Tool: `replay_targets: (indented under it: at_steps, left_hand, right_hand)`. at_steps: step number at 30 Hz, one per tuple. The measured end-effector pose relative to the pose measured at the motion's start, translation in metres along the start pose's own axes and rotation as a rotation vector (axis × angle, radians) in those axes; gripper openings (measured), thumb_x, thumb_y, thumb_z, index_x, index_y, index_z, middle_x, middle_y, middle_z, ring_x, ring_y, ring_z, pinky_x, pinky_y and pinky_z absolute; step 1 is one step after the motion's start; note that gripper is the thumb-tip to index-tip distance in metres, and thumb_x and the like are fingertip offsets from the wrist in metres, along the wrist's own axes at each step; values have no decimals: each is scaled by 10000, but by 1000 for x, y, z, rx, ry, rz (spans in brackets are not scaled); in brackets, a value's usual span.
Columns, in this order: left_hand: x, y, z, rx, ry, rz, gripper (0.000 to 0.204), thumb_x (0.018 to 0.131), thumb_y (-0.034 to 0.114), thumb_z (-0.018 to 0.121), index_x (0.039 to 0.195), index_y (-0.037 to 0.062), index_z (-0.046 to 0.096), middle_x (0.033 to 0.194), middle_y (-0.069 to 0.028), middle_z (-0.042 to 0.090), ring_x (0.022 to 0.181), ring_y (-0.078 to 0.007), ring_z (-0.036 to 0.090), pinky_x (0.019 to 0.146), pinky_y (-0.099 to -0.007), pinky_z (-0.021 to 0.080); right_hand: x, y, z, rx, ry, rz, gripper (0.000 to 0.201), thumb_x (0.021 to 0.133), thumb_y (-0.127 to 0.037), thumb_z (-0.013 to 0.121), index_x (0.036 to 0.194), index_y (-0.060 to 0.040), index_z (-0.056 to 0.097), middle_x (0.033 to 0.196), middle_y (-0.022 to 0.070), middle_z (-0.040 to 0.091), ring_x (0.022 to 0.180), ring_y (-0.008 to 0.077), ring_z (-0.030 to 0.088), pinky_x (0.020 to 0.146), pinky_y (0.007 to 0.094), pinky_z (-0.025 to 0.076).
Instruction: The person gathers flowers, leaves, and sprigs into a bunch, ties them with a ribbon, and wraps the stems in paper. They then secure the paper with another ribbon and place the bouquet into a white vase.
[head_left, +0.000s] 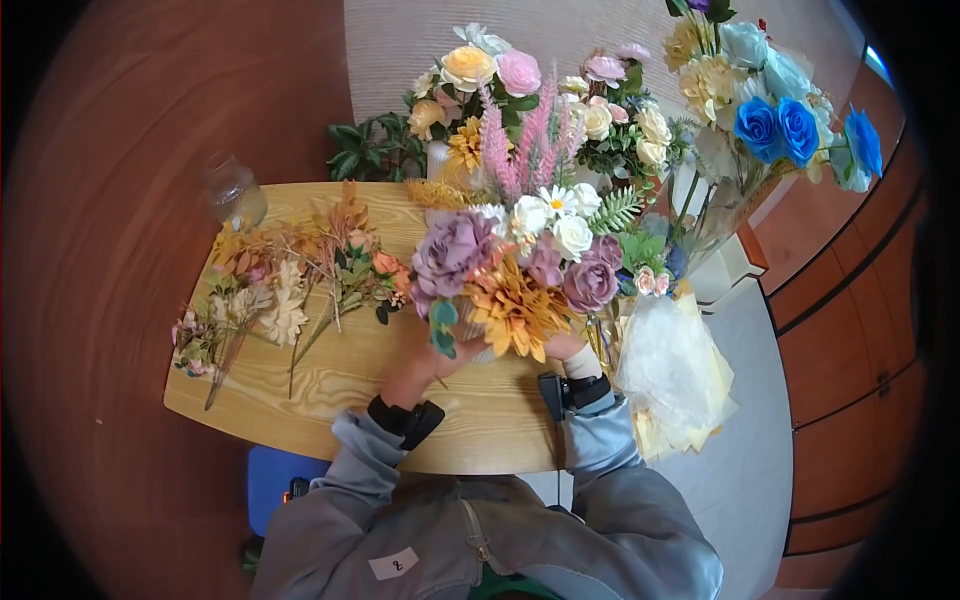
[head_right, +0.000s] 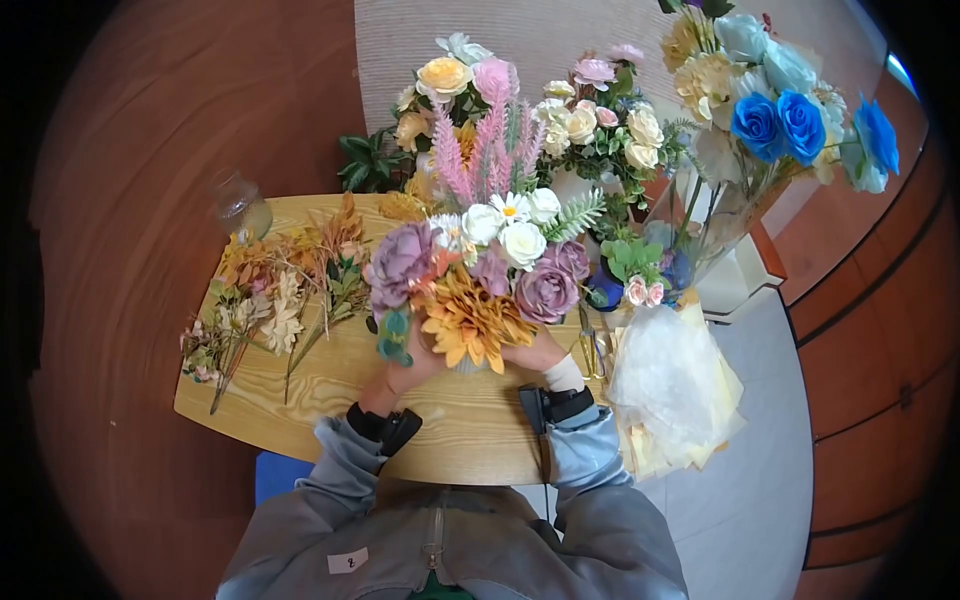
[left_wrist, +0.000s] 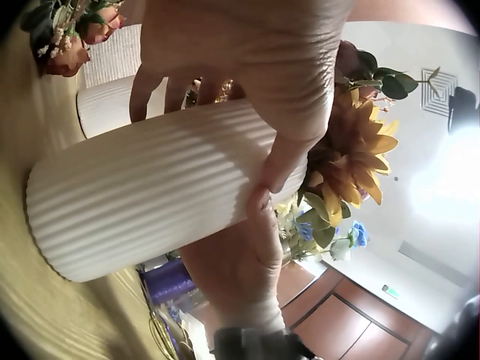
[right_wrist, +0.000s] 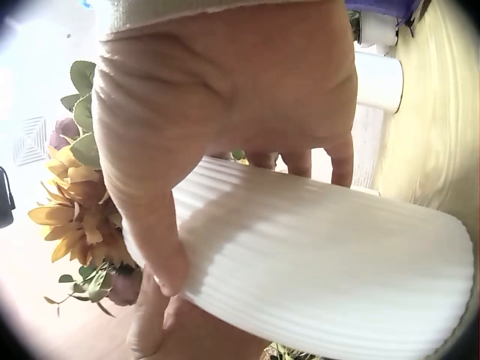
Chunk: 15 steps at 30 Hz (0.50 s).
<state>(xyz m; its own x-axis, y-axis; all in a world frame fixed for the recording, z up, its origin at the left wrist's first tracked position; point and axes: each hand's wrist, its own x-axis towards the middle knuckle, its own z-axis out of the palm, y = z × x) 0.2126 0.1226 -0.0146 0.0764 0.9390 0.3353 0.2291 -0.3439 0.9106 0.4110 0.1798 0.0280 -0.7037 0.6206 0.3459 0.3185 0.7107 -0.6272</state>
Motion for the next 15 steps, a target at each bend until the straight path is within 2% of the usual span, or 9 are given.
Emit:
replay_targets:
  at_steps: [1, 2, 4, 5, 11, 15]
  left_hand:
    - [-3, 0, 4, 9, -5, 23, 580, 701, 78, 671, 1173, 17, 340, 1136, -87, 479, 1021, -181, 494, 860, -299, 423]
    - [-6, 14, 5, 7, -1, 25, 580, 701, 78, 671, 1173, 17, 340, 1136, -87, 479, 1021, -181, 494, 860, -299, 423]
    - [-20, 46, 5, -265, -42, -146, 489, 706, 214, 670, 1115, 33, 473, 1053, -98, 531, 956, -194, 492, 829, -306, 399]
    - [-25, 55, 5, 276, -27, -162, 418, 726, 168, 638, 1097, 41, 493, 1055, -96, 528, 943, -199, 495, 844, -308, 386]
    - [-16, 10, 11, 434, 39, 15, 431, 738, 168, 620, 1123, 41, 474, 1113, -96, 495, 987, -209, 480, 855, -315, 389]
    - [-56, -37, -18, 570, 65, 164, 441, 748, 168, 606, 1144, 41, 459, 1159, -95, 468, 1022, -217, 468, 863, -321, 391]
  right_hand:
    - [-5, 9, -2, -45, -28, -42, 548, 713, -262, 634, 1186, -58, 445, 1176, 90, 483, 1054, 210, 462, 912, 325, 362]
    - [-6, 17, -1, -48, -31, -44, 548, 713, -262, 634, 1186, -58, 445, 1176, 90, 483, 1054, 210, 462, 912, 325, 362]
    - [-19, 33, -4, 79, 8, -10, 537, 741, -250, 596, 1207, -57, 410, 1202, 87, 451, 1072, 206, 443, 918, 318, 355]
    - [-25, 41, -4, 142, 27, 7, 532, 755, -244, 576, 1218, -57, 393, 1214, 85, 436, 1081, 204, 434, 921, 315, 351]
    - [-58, 78, 8, 521, 156, 117, 500, 838, -207, 460, 1282, -53, 289, 1292, 74, 341, 1136, 194, 376, 939, 295, 330]
    - [-50, 106, 18, 781, 269, 196, 479, 893, -182, 382, 1325, -51, 220, 1343, 67, 278, 1173, 186, 338, 951, 282, 316]
